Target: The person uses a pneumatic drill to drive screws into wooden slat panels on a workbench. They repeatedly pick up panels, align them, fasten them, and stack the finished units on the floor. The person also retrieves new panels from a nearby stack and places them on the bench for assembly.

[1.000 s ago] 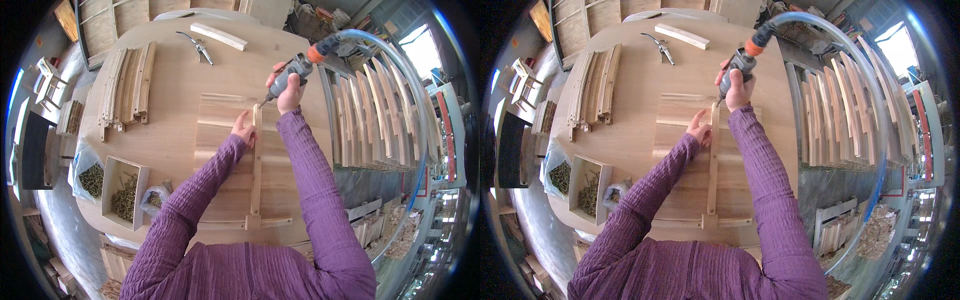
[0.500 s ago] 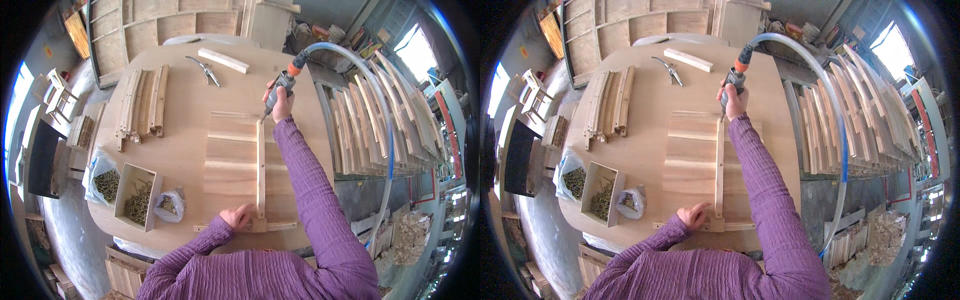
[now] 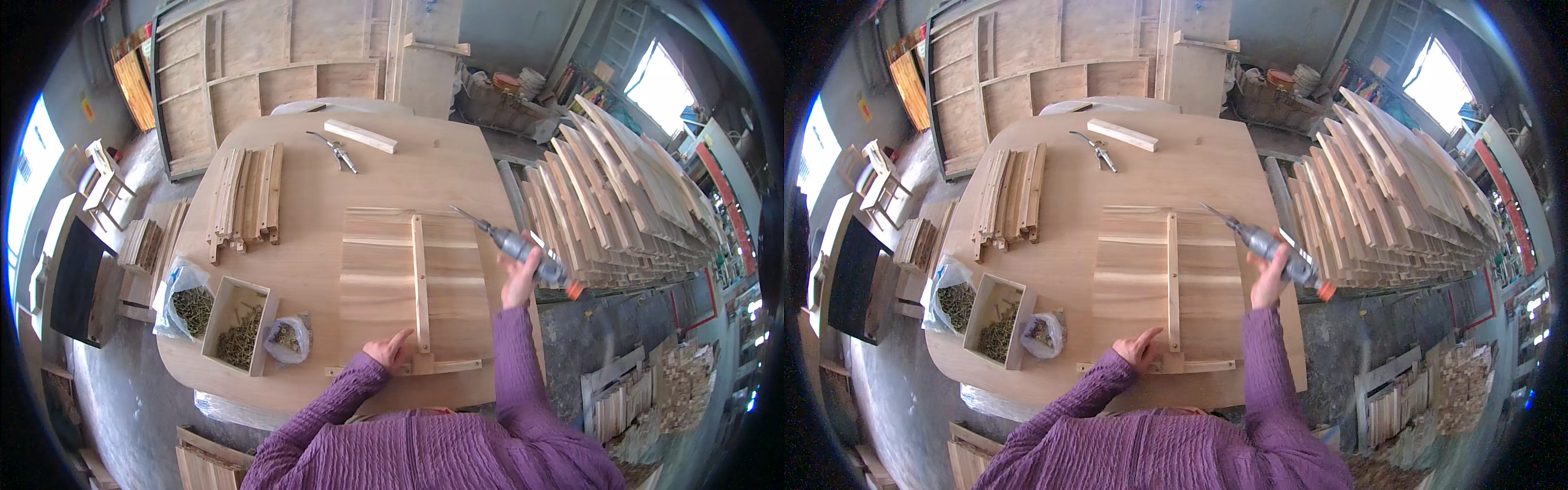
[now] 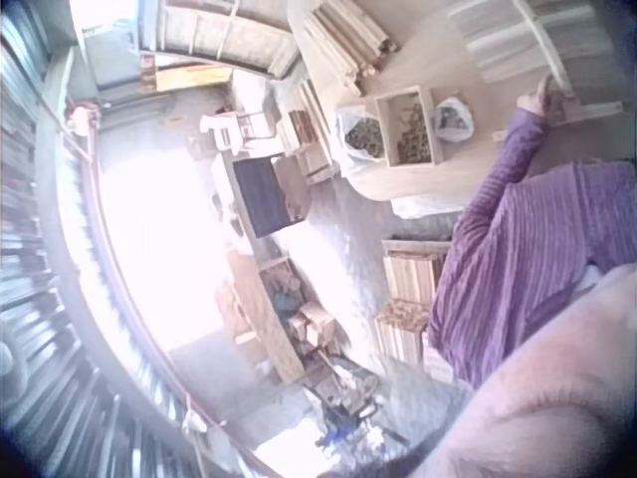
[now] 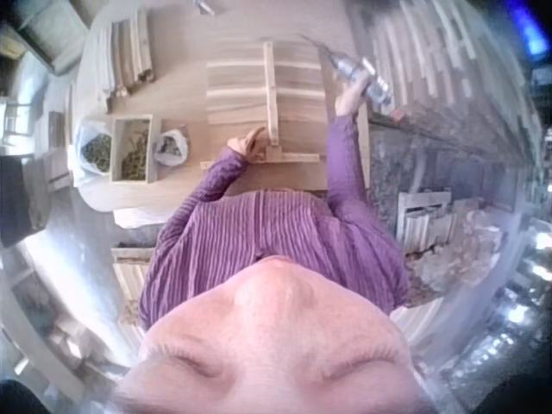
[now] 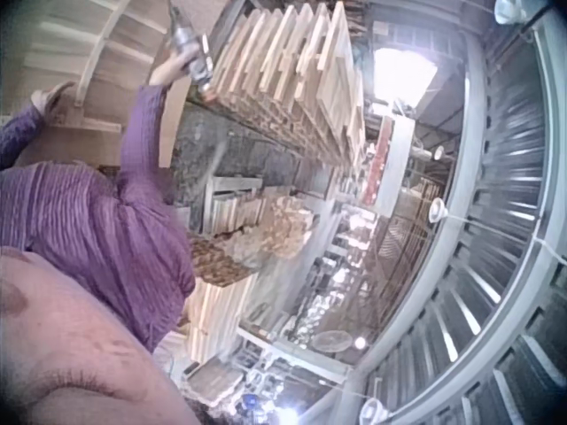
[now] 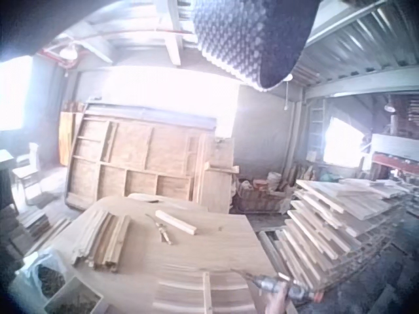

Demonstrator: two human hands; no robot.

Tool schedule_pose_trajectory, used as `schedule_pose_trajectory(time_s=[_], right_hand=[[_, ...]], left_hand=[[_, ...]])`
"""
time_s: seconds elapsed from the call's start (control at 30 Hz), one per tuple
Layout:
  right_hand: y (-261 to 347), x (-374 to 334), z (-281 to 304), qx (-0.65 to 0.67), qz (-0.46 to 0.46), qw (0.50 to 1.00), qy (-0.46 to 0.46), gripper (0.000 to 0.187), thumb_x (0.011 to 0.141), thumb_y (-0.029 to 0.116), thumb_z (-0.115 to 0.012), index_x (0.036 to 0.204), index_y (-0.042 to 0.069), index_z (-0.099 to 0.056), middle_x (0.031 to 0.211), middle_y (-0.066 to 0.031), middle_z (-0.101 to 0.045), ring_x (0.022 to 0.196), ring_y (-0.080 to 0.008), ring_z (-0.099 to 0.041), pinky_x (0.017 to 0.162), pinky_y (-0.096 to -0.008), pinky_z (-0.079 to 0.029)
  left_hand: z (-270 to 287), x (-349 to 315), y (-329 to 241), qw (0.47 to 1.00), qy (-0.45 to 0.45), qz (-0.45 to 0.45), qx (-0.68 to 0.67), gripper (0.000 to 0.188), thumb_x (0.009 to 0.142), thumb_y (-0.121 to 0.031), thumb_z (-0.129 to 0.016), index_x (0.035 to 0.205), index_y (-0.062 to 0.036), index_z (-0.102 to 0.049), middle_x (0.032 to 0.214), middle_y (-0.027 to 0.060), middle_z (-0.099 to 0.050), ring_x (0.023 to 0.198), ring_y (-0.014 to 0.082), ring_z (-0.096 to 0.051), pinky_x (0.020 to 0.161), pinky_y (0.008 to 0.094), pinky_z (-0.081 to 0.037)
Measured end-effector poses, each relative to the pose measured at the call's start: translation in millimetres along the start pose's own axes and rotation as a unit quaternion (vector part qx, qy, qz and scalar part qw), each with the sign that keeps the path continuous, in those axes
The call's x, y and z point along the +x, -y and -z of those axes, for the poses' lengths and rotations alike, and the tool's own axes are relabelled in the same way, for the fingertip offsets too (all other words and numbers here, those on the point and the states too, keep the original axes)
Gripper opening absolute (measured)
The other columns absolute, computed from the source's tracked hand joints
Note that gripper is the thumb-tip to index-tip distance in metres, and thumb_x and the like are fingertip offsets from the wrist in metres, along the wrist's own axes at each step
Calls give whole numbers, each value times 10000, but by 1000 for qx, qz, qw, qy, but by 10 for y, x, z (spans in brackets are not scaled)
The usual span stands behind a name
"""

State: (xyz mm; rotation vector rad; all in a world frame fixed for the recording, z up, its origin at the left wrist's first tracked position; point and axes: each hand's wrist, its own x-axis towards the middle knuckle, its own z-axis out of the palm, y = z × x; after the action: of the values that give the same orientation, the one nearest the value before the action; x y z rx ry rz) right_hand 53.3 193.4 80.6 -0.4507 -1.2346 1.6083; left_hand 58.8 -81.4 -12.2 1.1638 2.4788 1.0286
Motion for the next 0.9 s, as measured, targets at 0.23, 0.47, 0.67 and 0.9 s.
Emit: schedule_pose_trajectory(time_s=[0.23, 0.47, 0.67, 0.9], right_hand=[[-147, -535, 1236, 205, -222, 924, -232, 593, 799, 543, -491, 1054, 8, -460, 963, -99, -534, 856, -174, -552, 678, -278, -466], [46, -726, 1016, 149, -354, 923, 11, 554, 843, 480, -451, 1071, -24, -483, 1006, -139, -570, 868, -202, -578, 668, -282, -473], [-2, -595, 1175, -66, -212, 975, 32, 406, 882, 394, -443, 993, 18, -547, 883, -77, -622, 724, -153, -600, 604, -248, -462], [-185, -1219, 1942, -265, -68, 962, 20, 246, 874, 248, -512, 955, 23, -569, 897, -39, -594, 781, -94, -550, 637, -218, -431]], left_hand=[[-28, 31, -60, 999, 32, 13, 31, 357, 802, -179, -486, 1152, -116, -453, 663, 148, -598, 612, 337, -591, 572, 415, -484], [-120, -21, 47, 1000, -5, 19, 6, 360, 813, -198, -494, 1166, -131, -459, 704, 135, -610, 655, 321, -606, 594, 397, -486], [-186, 185, 57, 996, -39, 53, -54, 400, 825, -243, -537, 1193, -118, -440, 617, 93, -579, 537, 220, -578, 531, 320, -460], [-217, 757, 179, 988, -39, 145, -33, 620, 810, -449, -527, 1295, -135, -304, 511, 85, -550, 472, 223, -555, 482, 354, -431]])
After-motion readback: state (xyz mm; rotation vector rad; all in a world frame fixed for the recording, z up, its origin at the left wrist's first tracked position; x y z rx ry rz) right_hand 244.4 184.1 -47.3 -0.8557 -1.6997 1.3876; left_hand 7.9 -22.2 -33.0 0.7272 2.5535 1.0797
